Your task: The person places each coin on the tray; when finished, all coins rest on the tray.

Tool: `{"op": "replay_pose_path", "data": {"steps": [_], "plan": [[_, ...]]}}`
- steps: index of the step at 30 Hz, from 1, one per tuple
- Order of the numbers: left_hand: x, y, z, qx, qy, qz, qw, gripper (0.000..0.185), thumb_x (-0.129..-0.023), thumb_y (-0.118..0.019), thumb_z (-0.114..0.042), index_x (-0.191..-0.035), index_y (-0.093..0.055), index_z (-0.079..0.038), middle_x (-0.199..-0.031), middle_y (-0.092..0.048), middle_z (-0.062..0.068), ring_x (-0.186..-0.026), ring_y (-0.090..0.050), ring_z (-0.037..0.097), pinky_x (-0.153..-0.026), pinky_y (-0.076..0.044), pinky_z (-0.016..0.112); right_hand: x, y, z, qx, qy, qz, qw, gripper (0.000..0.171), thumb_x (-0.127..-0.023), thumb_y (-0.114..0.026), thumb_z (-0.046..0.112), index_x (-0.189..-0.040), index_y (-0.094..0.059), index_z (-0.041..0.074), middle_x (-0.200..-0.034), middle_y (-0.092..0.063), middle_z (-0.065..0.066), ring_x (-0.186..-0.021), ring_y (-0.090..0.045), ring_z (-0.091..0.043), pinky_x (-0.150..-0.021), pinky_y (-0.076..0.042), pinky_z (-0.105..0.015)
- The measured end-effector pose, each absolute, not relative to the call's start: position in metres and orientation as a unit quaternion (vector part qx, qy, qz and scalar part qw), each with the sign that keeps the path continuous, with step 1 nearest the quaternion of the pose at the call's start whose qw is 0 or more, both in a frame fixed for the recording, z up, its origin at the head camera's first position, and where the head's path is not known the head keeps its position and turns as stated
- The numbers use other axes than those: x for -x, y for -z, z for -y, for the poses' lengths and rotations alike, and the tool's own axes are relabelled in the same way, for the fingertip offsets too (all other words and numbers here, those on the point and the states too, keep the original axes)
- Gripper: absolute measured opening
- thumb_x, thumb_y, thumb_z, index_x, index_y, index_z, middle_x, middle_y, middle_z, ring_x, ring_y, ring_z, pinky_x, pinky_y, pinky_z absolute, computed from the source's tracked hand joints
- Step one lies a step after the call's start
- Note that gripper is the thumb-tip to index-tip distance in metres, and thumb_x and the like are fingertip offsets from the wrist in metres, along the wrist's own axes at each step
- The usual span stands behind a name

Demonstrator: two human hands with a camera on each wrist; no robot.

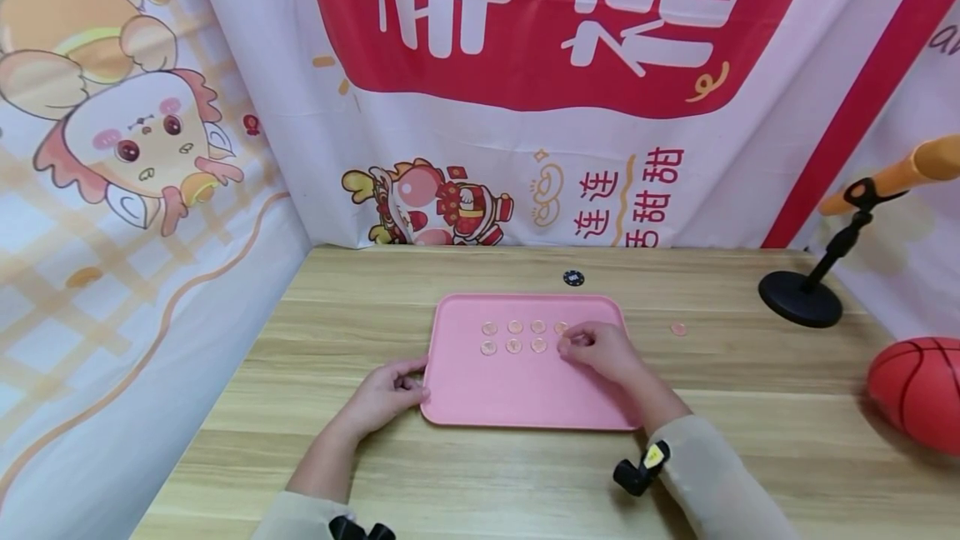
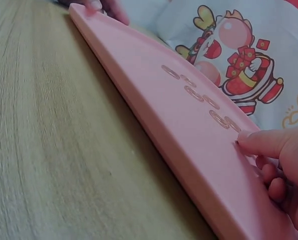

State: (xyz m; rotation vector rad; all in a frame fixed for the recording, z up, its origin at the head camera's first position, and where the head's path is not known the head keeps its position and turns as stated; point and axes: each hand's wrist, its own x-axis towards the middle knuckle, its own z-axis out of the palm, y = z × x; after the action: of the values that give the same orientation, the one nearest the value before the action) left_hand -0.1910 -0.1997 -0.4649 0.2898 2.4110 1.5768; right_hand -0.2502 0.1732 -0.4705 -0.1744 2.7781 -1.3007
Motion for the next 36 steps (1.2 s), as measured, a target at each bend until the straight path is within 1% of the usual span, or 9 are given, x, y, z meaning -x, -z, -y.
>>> {"op": "replay_pose_path", "data": {"steps": [7,12,15,17,19,24,26,30,36], "plan": [[0.192,0.466,0.200,-0.100,-0.541,-0.826,0.124,0.058,-0.088,-0.071,-0.012,-0.139,-0.049,0.006,-0.105,-0.061,0.016,-0.084,-0.056,0.011,-0.070,-0.049,0.018,0.250,0.468,-0.168,0.052,0.382,-0.922,0.036,0.030,-0.081,-0.078,0.023,-0.105,-0.073,0.006,-0.095,-0.071,-0.006,-0.085,-0.061,-0.016,-0.080,-0.051,-0.033],[0.192,0.467,0.200,-0.102,-0.541,-0.826,0.123,0.058,-0.088,-0.071,-0.012,-0.139,-0.048,0.007,-0.107,-0.061,0.017,-0.084,-0.056,0.011,-0.070,-0.049,0.018,0.248,0.466,-0.166,0.037,0.374,-0.926,0.045,0.032,-0.081,-0.078,0.023,-0.108,-0.073,0.008,-0.102,-0.072,-0.008,-0.091,-0.063,-0.019,-0.087,-0.052,-0.039],[0.192,0.467,0.200,-0.101,-0.541,-0.826,0.122,0.059,-0.088,-0.071,-0.012,-0.139,-0.048,0.006,-0.107,-0.061,0.017,-0.084,-0.056,0.011,-0.070,-0.049,0.018,0.248,0.466,-0.166,0.030,0.382,-0.922,0.053,0.033,-0.081,-0.078,0.024,-0.109,-0.072,0.008,-0.105,-0.072,-0.009,-0.094,-0.063,-0.020,-0.089,-0.052,-0.040],[0.192,0.466,0.200,-0.101,-0.542,-0.825,0.123,0.059,-0.088,-0.071,-0.012,-0.139,-0.048,0.006,-0.107,-0.061,0.017,-0.084,-0.056,0.011,-0.070,-0.049,0.018,0.248,0.465,-0.167,0.032,0.389,-0.919,0.055,0.034,-0.081,-0.078,0.025,-0.110,-0.072,0.008,-0.107,-0.072,-0.009,-0.094,-0.063,-0.020,-0.088,-0.052,-0.039],[0.192,0.466,0.200,-0.102,-0.542,-0.825,0.123,0.059,-0.088,-0.071,-0.013,-0.139,-0.049,0.006,-0.107,-0.061,0.017,-0.084,-0.056,0.011,-0.070,-0.049,0.018,0.248,0.463,-0.170,0.036,0.394,-0.917,0.055,0.036,-0.081,-0.079,0.025,-0.112,-0.071,0.008,-0.106,-0.071,-0.009,-0.092,-0.062,-0.019,-0.084,-0.052,-0.035],[0.192,0.466,0.200,-0.101,-0.541,-0.826,0.124,0.059,-0.088,-0.071,-0.013,-0.140,-0.049,0.005,-0.103,-0.062,0.016,-0.084,-0.056,0.011,-0.070,-0.049,0.019,0.246,0.452,-0.183,0.027,0.404,-0.913,0.051,0.039,-0.084,-0.076,0.026,-0.118,-0.069,0.008,-0.096,-0.067,-0.008,-0.081,-0.058,-0.017,-0.069,-0.050,-0.028],[0.192,0.465,0.200,-0.101,-0.540,-0.826,0.123,0.059,-0.088,-0.071,-0.013,-0.139,-0.049,0.005,-0.103,-0.062,0.016,-0.084,-0.057,0.012,-0.070,-0.049,0.019,0.245,0.446,-0.190,0.015,0.412,-0.910,0.048,0.040,-0.085,-0.075,0.027,-0.119,-0.067,0.008,-0.093,-0.064,-0.008,-0.079,-0.056,-0.018,-0.067,-0.049,-0.028],[0.193,0.466,0.201,-0.102,-0.540,-0.826,0.122,0.058,-0.088,-0.071,-0.012,-0.139,-0.049,0.006,-0.106,-0.061,0.016,-0.085,-0.057,0.012,-0.071,-0.049,0.019,0.244,0.436,-0.206,-0.016,0.430,-0.901,0.047,0.043,-0.086,-0.074,0.027,-0.123,-0.065,0.008,-0.098,-0.060,-0.010,-0.084,-0.054,-0.021,-0.068,-0.048,-0.029],[0.194,0.469,0.201,-0.102,-0.540,-0.827,0.121,0.058,-0.088,-0.071,-0.011,-0.138,-0.049,0.007,-0.101,-0.062,0.015,-0.083,-0.057,0.010,-0.070,-0.049,0.018,0.243,0.430,-0.234,-0.024,0.424,-0.905,0.034,0.045,-0.091,-0.068,0.030,-0.129,-0.061,0.007,-0.108,-0.061,-0.014,-0.094,-0.054,-0.024,-0.073,-0.048,-0.028]]}}
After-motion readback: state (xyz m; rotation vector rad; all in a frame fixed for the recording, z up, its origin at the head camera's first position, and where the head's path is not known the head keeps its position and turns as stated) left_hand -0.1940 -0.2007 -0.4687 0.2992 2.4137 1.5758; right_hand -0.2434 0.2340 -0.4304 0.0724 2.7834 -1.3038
